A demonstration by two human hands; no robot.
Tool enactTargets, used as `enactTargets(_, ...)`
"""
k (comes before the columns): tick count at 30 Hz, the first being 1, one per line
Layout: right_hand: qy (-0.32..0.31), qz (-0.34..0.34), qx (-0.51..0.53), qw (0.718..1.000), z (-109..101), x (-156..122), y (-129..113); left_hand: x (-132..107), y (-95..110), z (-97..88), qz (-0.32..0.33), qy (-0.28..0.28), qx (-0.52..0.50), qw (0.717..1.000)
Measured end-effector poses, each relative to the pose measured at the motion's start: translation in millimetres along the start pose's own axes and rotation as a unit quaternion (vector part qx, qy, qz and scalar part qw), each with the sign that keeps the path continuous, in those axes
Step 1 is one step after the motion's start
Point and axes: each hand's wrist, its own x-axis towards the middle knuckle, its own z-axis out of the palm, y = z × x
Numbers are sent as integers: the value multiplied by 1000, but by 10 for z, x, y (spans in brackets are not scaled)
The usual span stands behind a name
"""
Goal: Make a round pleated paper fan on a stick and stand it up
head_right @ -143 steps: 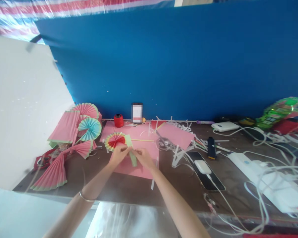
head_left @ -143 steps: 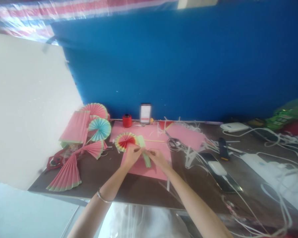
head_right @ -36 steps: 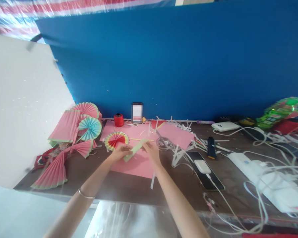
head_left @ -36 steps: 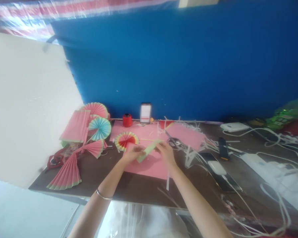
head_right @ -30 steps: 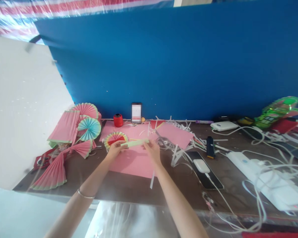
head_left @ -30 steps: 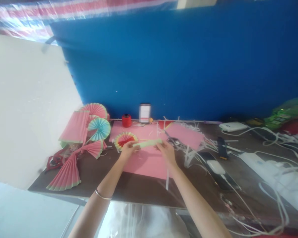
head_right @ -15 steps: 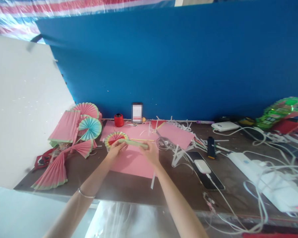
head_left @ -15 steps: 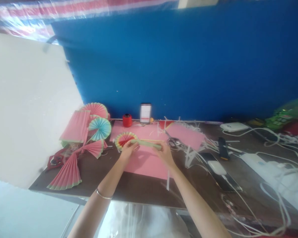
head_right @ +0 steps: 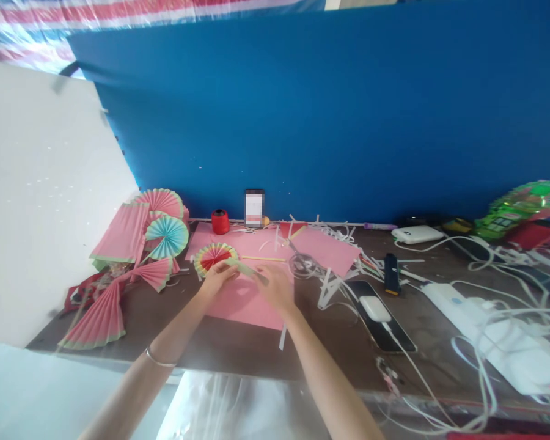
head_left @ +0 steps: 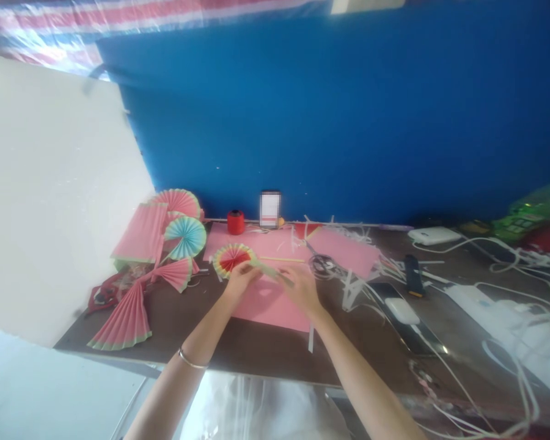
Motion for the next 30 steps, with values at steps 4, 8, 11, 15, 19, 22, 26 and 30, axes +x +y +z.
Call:
enactTargets(4, -20, -23, -42, 999, 16, -41, -50, -22, -47, 13, 10, -57, 78, 995)
enactTargets(8, 13, -65, -62, 996, 21, -46, -50, -23, -72, 12, 4, -80, 95, 992)
enactTargets(11, 31, -103, -83, 991, 26, -45, -38, -31, -73, 12, -4, -93, 105, 990)
enactTargets(15, 28, -125, -101, 987, 34, -58, -45, -47, -69, 18, -6, -132, 134, 982)
enactTargets(19, 32, -135, -107, 985, 34, -70, -59, -50, -78, 31, -22, -134, 117, 984)
enactTargets(22, 28, -142, -102, 984, 31, -70, -67, -48, -84, 41, -34, -140, 97, 985)
enactTargets(26, 21, -141, -79, 987, 38, -65, -74, -53, -76, 46, -24, -145, 99, 984)
enactTargets(30, 12, -147, -77, 986, 39, -64, -90, -64, -68, 44, -19, -149, 110, 983)
